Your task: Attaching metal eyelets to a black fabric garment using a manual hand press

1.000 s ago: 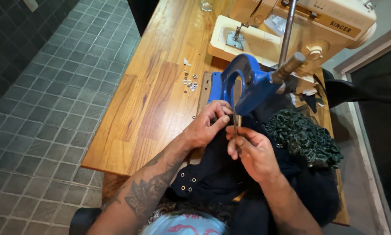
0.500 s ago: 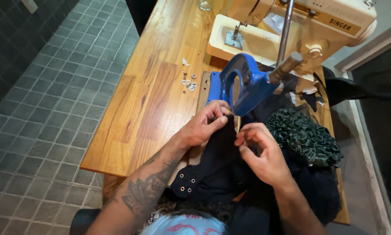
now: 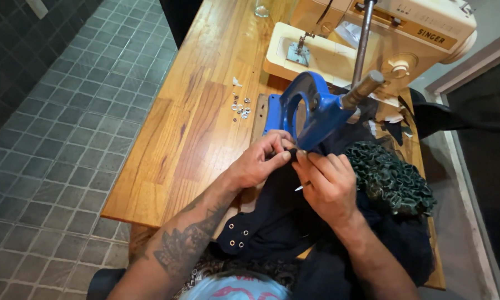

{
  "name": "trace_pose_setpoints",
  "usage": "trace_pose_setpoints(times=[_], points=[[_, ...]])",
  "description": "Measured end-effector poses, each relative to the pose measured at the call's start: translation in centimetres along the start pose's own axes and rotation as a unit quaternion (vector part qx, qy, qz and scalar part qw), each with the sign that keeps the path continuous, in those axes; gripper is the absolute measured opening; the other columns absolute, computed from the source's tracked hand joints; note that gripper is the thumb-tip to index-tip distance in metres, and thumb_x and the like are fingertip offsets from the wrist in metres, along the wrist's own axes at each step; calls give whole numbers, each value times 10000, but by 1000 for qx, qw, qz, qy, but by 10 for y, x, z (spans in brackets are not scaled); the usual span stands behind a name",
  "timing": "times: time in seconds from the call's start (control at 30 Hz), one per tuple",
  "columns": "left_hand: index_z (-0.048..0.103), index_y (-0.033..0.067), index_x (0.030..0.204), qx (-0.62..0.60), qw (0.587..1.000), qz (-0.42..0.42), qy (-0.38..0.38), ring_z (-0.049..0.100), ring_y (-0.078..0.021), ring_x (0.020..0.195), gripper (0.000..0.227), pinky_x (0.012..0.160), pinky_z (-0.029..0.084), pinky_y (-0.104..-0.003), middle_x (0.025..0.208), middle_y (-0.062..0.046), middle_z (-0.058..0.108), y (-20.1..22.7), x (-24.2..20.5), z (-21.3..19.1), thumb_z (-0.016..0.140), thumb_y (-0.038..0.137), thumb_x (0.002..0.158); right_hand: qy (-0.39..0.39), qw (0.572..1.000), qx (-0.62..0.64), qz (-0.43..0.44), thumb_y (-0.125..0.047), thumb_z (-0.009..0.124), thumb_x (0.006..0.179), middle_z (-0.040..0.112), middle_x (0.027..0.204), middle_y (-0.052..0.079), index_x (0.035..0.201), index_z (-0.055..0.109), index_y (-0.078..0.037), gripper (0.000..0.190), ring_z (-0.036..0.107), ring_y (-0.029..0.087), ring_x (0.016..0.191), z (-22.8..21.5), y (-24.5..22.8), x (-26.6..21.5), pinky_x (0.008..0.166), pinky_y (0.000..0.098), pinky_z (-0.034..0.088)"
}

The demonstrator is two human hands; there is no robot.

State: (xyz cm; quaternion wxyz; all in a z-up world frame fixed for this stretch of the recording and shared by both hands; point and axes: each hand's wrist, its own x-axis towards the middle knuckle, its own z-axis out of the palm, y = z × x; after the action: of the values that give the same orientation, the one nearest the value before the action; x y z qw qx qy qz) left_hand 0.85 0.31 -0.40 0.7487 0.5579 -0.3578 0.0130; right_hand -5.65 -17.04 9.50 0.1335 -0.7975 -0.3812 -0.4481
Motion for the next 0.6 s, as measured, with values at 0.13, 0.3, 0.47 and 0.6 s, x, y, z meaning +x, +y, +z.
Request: trace_pose_setpoints(times=[0.13,0.3,0.47,0.6], points=[[569,55,892,7,1000,7,9,583,-266,1166,231,1030,433,-433,1201,-168,593,4,0,2,676,227,1003,-33,994,-67,-74,-111,669,956,669,974,113,1059,760,-51,151,564,266,652,-7,1,9,582,375,432],[569,59,886,-2,1000,-4,20,576,-249,1173,233,1035,431,-425,1206,-165,593,9,-2,7,672,230,1006,-47,992,-56,-105,-146,472,1026,658,1001,115,1081,740,-48,291,570,281,711,-11,10,11,620,382,439],[567,53,882,12,1000,0,18,580,-262,1169,229,1027,437,-425,1201,-172,594,8,-1,5,671,218,1002,-23,997,-15,-66,-117,511,1015,659,962,109,1051,755,-49,256,577,271,676,-10,2,8,592,364,447],[580,49,858,40,999,10,29,615,-304,1142,240,1006,462,-443,1183,-187,619,6,0,5,685,225,983,18,998,-43,-31,5,624,937,637,884,121,1025,787,-34,190,572,274,634,-9,-13,10,557,351,449]])
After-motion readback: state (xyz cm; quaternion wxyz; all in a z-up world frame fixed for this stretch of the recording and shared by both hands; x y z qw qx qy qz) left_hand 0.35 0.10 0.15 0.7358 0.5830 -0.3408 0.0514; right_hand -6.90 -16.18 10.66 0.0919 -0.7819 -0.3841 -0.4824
